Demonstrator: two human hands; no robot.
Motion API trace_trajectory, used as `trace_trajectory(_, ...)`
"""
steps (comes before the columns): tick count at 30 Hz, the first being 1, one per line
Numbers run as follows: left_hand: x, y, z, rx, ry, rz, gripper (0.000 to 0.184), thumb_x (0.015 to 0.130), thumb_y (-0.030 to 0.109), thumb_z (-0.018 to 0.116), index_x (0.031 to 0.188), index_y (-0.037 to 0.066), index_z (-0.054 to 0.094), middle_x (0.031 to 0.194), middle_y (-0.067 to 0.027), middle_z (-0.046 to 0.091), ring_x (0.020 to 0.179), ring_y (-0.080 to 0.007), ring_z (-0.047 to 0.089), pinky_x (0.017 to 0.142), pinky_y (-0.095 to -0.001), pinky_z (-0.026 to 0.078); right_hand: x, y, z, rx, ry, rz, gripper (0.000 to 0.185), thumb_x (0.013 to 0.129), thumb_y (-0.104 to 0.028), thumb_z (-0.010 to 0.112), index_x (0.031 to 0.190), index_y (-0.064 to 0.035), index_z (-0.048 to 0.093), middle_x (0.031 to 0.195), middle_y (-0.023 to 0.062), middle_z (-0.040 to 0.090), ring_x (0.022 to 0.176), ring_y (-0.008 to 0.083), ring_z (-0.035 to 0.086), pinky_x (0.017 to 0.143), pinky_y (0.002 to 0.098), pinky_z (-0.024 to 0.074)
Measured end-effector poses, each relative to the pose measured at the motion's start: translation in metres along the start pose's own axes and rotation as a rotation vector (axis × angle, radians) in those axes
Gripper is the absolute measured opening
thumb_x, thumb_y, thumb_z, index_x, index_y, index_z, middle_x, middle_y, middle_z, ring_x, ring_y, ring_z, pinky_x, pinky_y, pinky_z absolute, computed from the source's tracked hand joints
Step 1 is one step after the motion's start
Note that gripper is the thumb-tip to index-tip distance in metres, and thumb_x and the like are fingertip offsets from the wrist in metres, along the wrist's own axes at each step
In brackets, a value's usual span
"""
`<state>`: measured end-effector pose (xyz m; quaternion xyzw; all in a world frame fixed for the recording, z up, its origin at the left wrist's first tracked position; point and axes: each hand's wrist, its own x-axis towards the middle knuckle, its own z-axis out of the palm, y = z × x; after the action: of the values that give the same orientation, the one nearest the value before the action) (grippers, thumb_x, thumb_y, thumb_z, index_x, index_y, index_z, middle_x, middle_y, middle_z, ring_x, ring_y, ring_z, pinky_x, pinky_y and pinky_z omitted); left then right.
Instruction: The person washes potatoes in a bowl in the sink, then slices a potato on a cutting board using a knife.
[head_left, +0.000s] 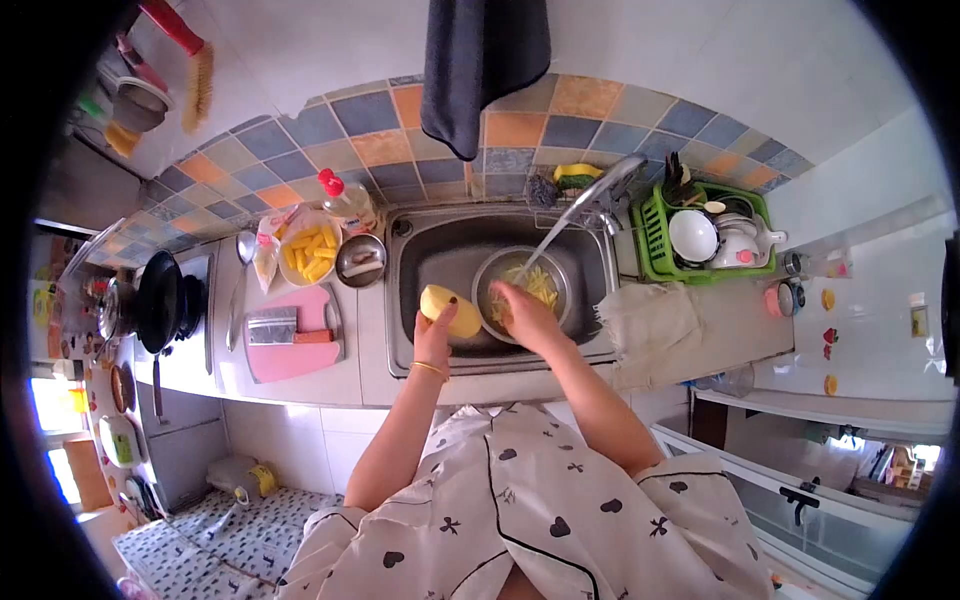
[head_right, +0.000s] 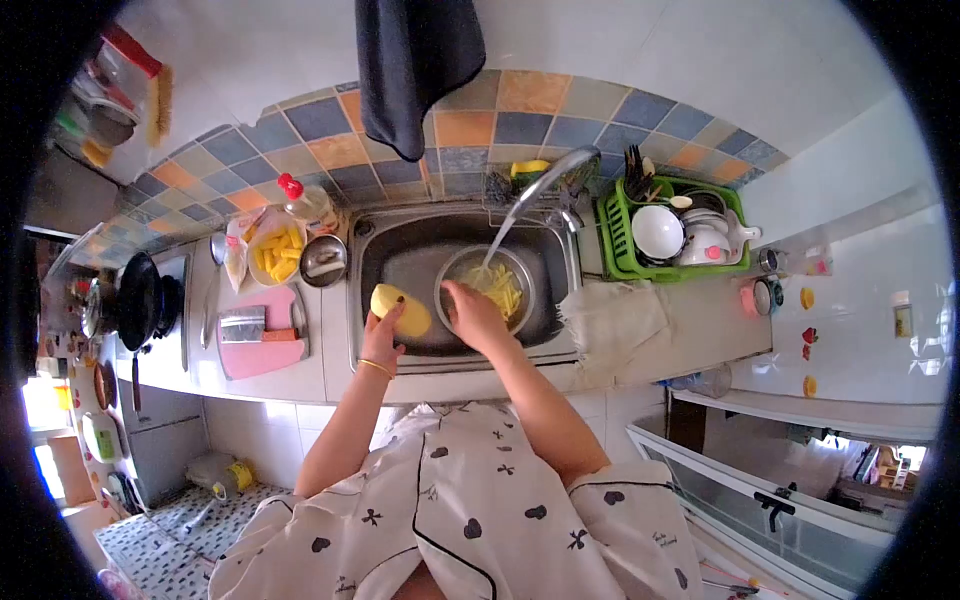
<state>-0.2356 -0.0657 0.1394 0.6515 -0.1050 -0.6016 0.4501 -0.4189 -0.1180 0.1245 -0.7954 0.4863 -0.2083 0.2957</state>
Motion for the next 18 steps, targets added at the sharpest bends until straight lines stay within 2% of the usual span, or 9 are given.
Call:
trace_trajectory(2, -0.004, -0.001, 0.009, -0.031, 0.064, 0.06, 0.049, 0.082, 0.033, 0.073, 0.123, 0.014, 0.052, 0.115, 0.0009, 0.059, 0.109, -0.0143, 0.052, 0.09, -0.0348, 0.039, -0.001, 0.015, -0.016, 0.077, -0.007, 0.119, 0.04, 0.084, -0.004, 0.057, 0.123, -0.0084, 0.051, 0.109, 0.0159, 0.065, 0.097, 0.0347, 0.063, 0.079, 0.0432, 0.0516)
trace_trajectory(3, -0.005, -0.002, 0.013, -0.053, 0.063, 0.062, 0.05, 0.082, 0.032, 0.073, 0.123, 0.013, 0.052, 0.115, 0.0005, 0.059, 0.109, -0.0142, 0.052, 0.09, -0.0334, 0.039, -0.003, 0.023, -0.024, 0.114, -0.013, 0.178, 0.037, 0.086, -0.004, 0.055, 0.123, -0.0087, 0.052, 0.107, 0.0155, 0.066, 0.096, 0.0346, 0.064, 0.079, 0.0433, 0.0514)
trace_trajectory(4, -0.006, -0.004, 0.016, -0.076, 0.063, 0.067, 0.05, 0.083, 0.031, 0.073, 0.124, 0.012, 0.052, 0.116, 0.0001, 0.059, 0.109, -0.0141, 0.052, 0.091, -0.0319, 0.039, -0.006, 0.035, -0.029, 0.101, 0.01, 0.206, 0.031, 0.089, -0.004, 0.052, 0.119, -0.0085, 0.054, 0.097, 0.014, 0.069, 0.092, 0.0341, 0.065, 0.076, 0.0428, 0.0514)
trace_trajectory(6, -0.003, -0.014, 0.018, -0.114, 0.067, 0.084, 0.048, 0.083, 0.028, 0.073, 0.124, 0.011, 0.052, 0.116, -0.0003, 0.06, 0.11, -0.0139, 0.052, 0.092, -0.0298, 0.038, -0.016, 0.067, -0.029, 0.123, 0.052, 0.245, 0.029, 0.089, -0.005, 0.053, 0.118, -0.0084, 0.054, 0.093, 0.0136, 0.069, 0.089, 0.0334, 0.066, 0.076, 0.0426, 0.0515)
trace_trajectory(8, -0.002, -0.02, 0.025, -0.114, 0.097, 0.061, 0.049, 0.083, 0.029, 0.073, 0.124, 0.011, 0.053, 0.116, -0.0002, 0.06, 0.109, -0.0135, 0.052, 0.091, -0.0294, 0.038, -0.023, 0.087, -0.033, 0.156, 0.135, 0.239, 0.025, 0.088, -0.004, 0.054, 0.112, -0.007, 0.057, 0.089, 0.0131, 0.07, 0.086, 0.0317, 0.067, 0.075, 0.0414, 0.0517)
trace_trajectory(11, -0.001, -0.028, 0.034, -0.108, 0.111, 0.036, 0.05, 0.082, 0.03, 0.074, 0.123, 0.012, 0.053, 0.116, 0.0001, 0.06, 0.108, -0.0125, 0.053, 0.089, -0.0286, 0.039, -0.037, 0.109, -0.034, 0.141, 0.026, 0.361, 0.026, 0.086, 0.002, 0.053, 0.11, -0.0045, 0.059, 0.097, 0.0149, 0.07, 0.09, 0.0275, 0.068, 0.076, 0.0348, 0.0528)
trace_trajectory(12, 0.001, -0.03, 0.037, -0.107, 0.111, 0.032, 0.05, 0.082, 0.03, 0.074, 0.123, 0.012, 0.053, 0.115, 0.0003, 0.06, 0.108, -0.0121, 0.053, 0.088, -0.0283, 0.039, -0.041, 0.118, -0.029, 0.158, 0.019, 0.354, 0.026, 0.086, 0.002, 0.052, 0.109, -0.0038, 0.06, 0.096, 0.0151, 0.07, 0.091, 0.0286, 0.067, 0.077, 0.0359, 0.0525)
trace_trajectory(15, 0.02, -0.049, 0.039, -0.037, 0.12, -0.074, 0.051, 0.08, 0.044, 0.072, 0.125, 0.028, 0.053, 0.118, 0.0099, 0.054, 0.105, -0.0109, 0.044, 0.084, -0.0366, 0.028, -0.051, 0.146, -0.011, 0.241, 0.027, 0.32, 0.028, 0.083, 0.002, 0.051, 0.109, -0.0021, 0.061, 0.096, 0.0159, 0.069, 0.093, 0.0305, 0.066, 0.081, 0.0375, 0.0519)
trace_trajectory(18, 0.023, -0.059, 0.048, -0.092, 0.042, 0.001, 0.051, 0.08, 0.043, 0.072, 0.124, 0.027, 0.053, 0.117, 0.009, 0.055, 0.105, -0.0114, 0.046, 0.086, -0.0373, 0.028, -0.057, 0.154, -0.007, 0.33, 0.017, 0.306, 0.032, 0.082, 0.003, 0.051, 0.112, -0.0013, 0.062, 0.099, 0.0169, 0.068, 0.096, 0.0306, 0.066, 0.084, 0.0365, 0.0516)
